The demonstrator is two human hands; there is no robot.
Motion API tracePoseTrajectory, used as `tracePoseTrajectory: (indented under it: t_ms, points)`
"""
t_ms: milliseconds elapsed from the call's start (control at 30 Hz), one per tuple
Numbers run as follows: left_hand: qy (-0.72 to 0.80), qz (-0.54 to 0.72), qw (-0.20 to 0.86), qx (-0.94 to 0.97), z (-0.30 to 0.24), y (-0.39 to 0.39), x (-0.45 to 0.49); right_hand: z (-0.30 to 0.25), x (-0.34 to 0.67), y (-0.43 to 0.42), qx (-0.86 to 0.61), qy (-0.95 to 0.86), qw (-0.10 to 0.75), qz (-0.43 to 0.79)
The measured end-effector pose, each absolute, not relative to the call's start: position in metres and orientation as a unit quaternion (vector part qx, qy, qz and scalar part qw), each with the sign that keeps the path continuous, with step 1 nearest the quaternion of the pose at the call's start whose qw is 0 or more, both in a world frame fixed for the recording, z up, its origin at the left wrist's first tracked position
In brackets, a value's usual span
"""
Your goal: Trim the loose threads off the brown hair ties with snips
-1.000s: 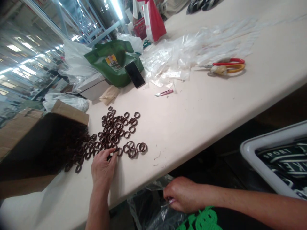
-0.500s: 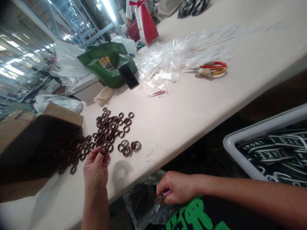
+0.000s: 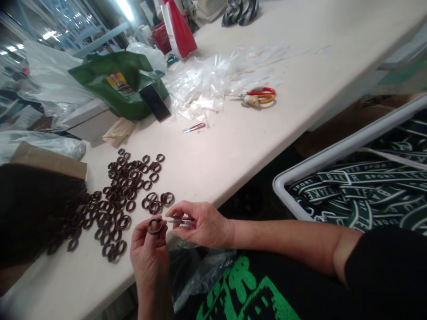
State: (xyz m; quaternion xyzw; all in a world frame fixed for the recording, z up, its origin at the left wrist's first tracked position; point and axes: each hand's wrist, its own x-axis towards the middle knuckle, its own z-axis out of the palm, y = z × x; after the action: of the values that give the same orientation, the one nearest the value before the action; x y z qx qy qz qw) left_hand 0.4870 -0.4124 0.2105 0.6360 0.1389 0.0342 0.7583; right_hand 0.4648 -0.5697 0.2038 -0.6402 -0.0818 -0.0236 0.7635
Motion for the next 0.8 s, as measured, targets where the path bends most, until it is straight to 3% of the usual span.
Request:
tracePoseTrajectory:
  t_ms: [233,367,667,800]
  points:
    - [0.142,0.029,0.749,0.647,0.21,-0.423,0.475,0.202,0.466,-0.571,-0.738,-0.198,0.623,-0.166]
    - [0.149,0.015,0.762,0.63,0.212,-0.426,0.473,0.206,0.469,-0.57,-0.751,-0.196,0.608,-0.168]
    - [0.193,-0.083,0.807,0.552,0.215,-0.422,0.471,0.209,0.476,-0.571,-0.621,-0.003,0.783,0.049]
    - [0.218,-0.143,0.82,0.509,0.22,-0.425,0.468,0.21,0.481,-0.576,-0.544,0.024,0.823,0.16]
